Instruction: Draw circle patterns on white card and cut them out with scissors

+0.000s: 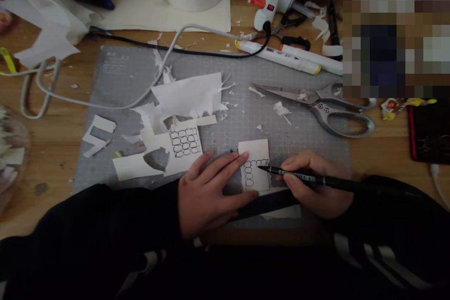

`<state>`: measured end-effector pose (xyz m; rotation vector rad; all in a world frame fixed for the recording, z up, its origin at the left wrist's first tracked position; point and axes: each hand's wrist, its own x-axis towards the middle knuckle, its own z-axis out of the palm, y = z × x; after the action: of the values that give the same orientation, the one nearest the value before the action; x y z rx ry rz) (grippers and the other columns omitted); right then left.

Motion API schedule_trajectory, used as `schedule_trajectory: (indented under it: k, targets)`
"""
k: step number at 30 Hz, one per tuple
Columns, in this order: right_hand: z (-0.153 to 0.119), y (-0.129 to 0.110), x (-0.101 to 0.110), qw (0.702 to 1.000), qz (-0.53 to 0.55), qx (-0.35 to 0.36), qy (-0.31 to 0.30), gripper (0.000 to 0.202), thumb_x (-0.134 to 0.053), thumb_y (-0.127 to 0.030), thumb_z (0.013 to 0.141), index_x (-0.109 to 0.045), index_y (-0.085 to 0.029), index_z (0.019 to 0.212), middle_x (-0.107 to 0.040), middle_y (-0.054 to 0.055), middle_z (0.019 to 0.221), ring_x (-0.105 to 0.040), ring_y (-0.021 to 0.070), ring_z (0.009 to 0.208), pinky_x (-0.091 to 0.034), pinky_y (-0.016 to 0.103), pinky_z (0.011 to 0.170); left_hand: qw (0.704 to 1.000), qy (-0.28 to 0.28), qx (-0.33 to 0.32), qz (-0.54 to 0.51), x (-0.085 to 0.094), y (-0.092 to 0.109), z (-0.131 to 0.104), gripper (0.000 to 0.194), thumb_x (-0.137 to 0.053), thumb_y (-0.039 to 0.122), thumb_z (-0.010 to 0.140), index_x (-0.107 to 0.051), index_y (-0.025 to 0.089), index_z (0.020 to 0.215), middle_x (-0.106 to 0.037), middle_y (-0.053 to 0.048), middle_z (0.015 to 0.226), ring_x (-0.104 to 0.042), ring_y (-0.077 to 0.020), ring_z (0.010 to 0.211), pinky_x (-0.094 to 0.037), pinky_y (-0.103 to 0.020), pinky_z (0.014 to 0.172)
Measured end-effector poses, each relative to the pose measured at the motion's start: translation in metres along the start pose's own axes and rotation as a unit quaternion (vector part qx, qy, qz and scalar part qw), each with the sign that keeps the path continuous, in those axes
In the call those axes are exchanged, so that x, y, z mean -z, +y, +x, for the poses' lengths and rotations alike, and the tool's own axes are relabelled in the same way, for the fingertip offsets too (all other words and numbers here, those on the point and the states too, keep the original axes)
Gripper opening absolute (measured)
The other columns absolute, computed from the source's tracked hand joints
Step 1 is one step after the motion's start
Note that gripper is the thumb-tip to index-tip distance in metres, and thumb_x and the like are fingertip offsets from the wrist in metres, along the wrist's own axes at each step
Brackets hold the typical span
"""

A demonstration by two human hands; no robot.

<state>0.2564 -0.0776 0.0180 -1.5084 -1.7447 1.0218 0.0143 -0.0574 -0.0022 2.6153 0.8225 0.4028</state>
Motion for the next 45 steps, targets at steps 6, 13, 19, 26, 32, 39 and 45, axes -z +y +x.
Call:
schedule_trajectory:
  k: [6, 13, 19, 26, 32, 39, 45]
  targets:
    - [0.0007, -0.0018, -0.0018, 1.000, -0.001, -0.010, 0.008, 0.002, -0.058, -0.022, 0.078, -0.057, -0.023, 0.076, -0.068, -0.001, 0.063, -0.064, 0.0136, 0.054, -0.049, 0.024, 0.048, 1.000, -0.013, 0.002, -0.007, 0.0017, 0.0004, 0.0003, 0.040, -0.071, 0.038, 0.074, -0.060, 0.042, 0.113, -0.041, -0.005, 0.147, -0.043, -0.0248, 0.129, -0.020, -0.045, 0.109]
    - [0.0020, -0.0005, 0.0008, 1.000, -0.001, 0.000, -0.004, 0.001, -0.057, -0.021, 0.079, -0.058, -0.022, 0.078, -0.069, 0.000, 0.065, -0.065, 0.0127, 0.056, -0.050, 0.022, 0.049, 1.000, -0.017, 0.003, -0.011, 0.0013, 0.0005, 0.0001, 0.040, -0.070, 0.037, 0.075, -0.059, 0.042, 0.113, -0.041, -0.006, 0.147, -0.042, -0.0251, 0.130, -0.021, -0.045, 0.108]
    - [0.0028, -0.0007, -0.0008, 1.000, -0.013, 0.001, 0.009, 0.002, -0.056, -0.022, 0.078, -0.058, -0.022, 0.076, -0.069, 0.000, 0.064, -0.064, 0.0128, 0.054, -0.050, 0.023, 0.048, 1.000, -0.010, -0.004, -0.008, 0.0014, -0.0004, 0.0001, 0.041, -0.071, 0.038, 0.074, -0.060, 0.041, 0.113, -0.041, -0.006, 0.147, -0.042, -0.0248, 0.130, -0.020, -0.045, 0.109]
    - [0.0033, -0.0027, -0.0017, 1.000, -0.005, -0.003, 0.012, 0.003, -0.057, -0.022, 0.077, -0.056, -0.023, 0.074, -0.068, -0.001, 0.059, -0.063, 0.0131, 0.052, -0.049, 0.023, 0.046, 1.000, -0.008, -0.003, -0.007, 0.0006, -0.0002, 0.0001, 0.038, -0.069, 0.039, 0.076, -0.060, 0.042, 0.113, -0.040, -0.005, 0.147, -0.042, -0.0248, 0.130, -0.021, -0.045, 0.109]
    - [0.0017, -0.0017, -0.0041, 1.000, -0.002, -0.010, 0.004, 0.003, -0.056, -0.023, 0.077, -0.057, -0.023, 0.075, -0.066, -0.003, 0.057, -0.061, 0.0123, 0.049, -0.046, 0.022, 0.045, 1.000, -0.008, -0.001, -0.006, 0.0006, 0.0002, 0.0007, 0.035, -0.066, 0.039, 0.078, -0.060, 0.042, 0.113, -0.039, -0.004, 0.148, -0.043, -0.0251, 0.128, -0.021, -0.044, 0.109]
    - [-0.0001, 0.0007, -0.0038, 1.000, 0.008, -0.001, -0.001, 0.001, -0.058, -0.023, 0.079, -0.058, -0.023, 0.078, -0.067, -0.002, 0.061, -0.062, 0.0116, 0.051, -0.046, 0.022, 0.047, 1.000, -0.011, -0.002, -0.006, 0.0008, -0.0001, 0.0004, 0.038, -0.069, 0.039, 0.077, -0.060, 0.042, 0.113, -0.040, -0.005, 0.147, -0.041, -0.0242, 0.130, -0.020, -0.044, 0.109]
    - [0.0018, -0.0022, -0.0024, 1.000, 0.022, -0.008, 0.016, 0.003, -0.057, -0.022, 0.077, -0.055, -0.023, 0.075, -0.066, -0.001, 0.060, -0.062, 0.0137, 0.053, -0.048, 0.024, 0.048, 1.000, -0.015, -0.003, 0.004, 0.0012, -0.0006, 0.0000, 0.033, -0.064, 0.040, 0.080, -0.060, 0.043, 0.113, -0.039, -0.003, 0.148, -0.043, -0.0253, 0.128, -0.021, -0.044, 0.109]
